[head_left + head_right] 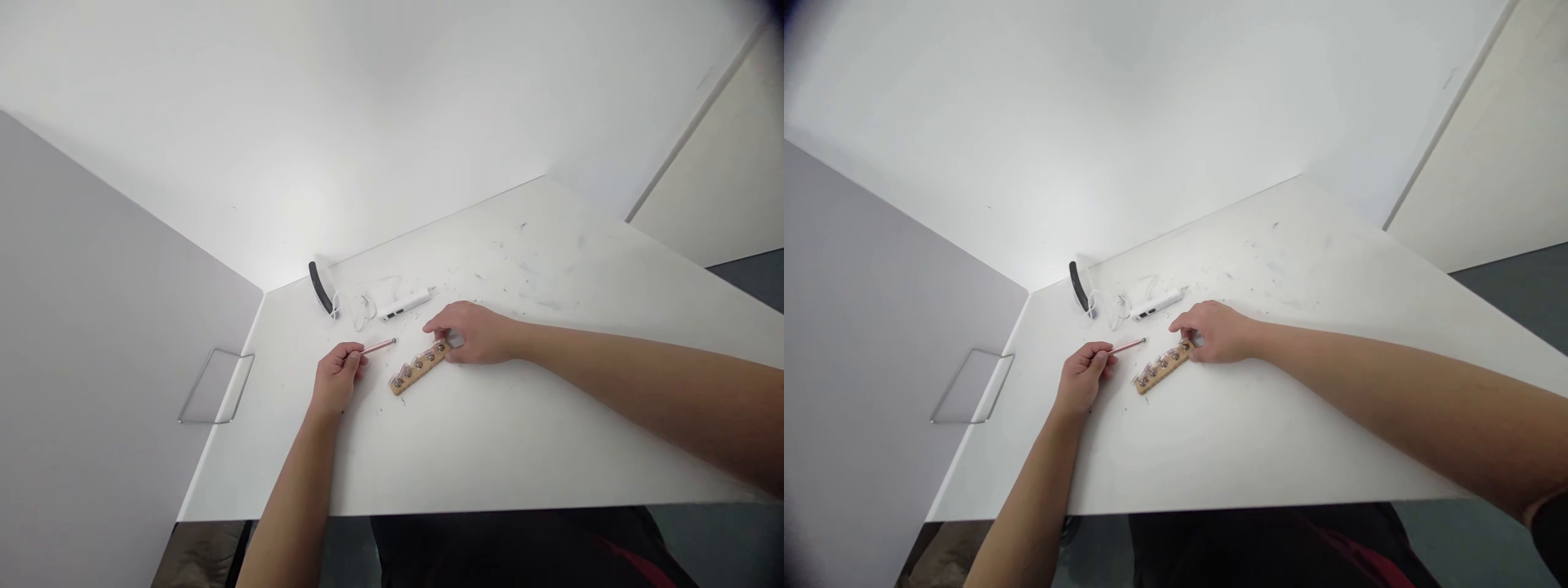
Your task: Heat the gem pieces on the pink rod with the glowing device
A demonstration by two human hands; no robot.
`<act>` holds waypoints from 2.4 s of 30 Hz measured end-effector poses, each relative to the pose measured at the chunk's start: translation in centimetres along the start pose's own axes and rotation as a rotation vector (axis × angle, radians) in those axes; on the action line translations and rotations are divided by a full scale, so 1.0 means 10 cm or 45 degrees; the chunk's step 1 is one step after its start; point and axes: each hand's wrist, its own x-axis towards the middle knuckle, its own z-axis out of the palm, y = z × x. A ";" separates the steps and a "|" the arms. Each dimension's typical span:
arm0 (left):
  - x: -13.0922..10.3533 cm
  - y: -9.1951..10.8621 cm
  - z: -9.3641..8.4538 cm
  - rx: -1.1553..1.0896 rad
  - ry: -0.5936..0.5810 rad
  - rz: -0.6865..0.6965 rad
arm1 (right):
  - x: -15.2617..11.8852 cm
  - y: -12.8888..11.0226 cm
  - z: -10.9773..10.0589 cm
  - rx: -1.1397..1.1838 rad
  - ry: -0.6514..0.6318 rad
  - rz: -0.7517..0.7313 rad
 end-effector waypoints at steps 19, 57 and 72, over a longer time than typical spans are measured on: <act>-0.01 0.00 0.00 0.000 0.002 0.001 | 0.00 0.02 0.01 0.008 0.003 0.000; 0.00 -0.01 0.00 -0.041 0.012 -0.043 | -0.01 0.00 0.00 0.035 0.015 -0.002; 0.01 -0.02 0.00 -0.068 0.006 -0.041 | -0.02 -0.03 -0.01 0.009 0.047 -0.016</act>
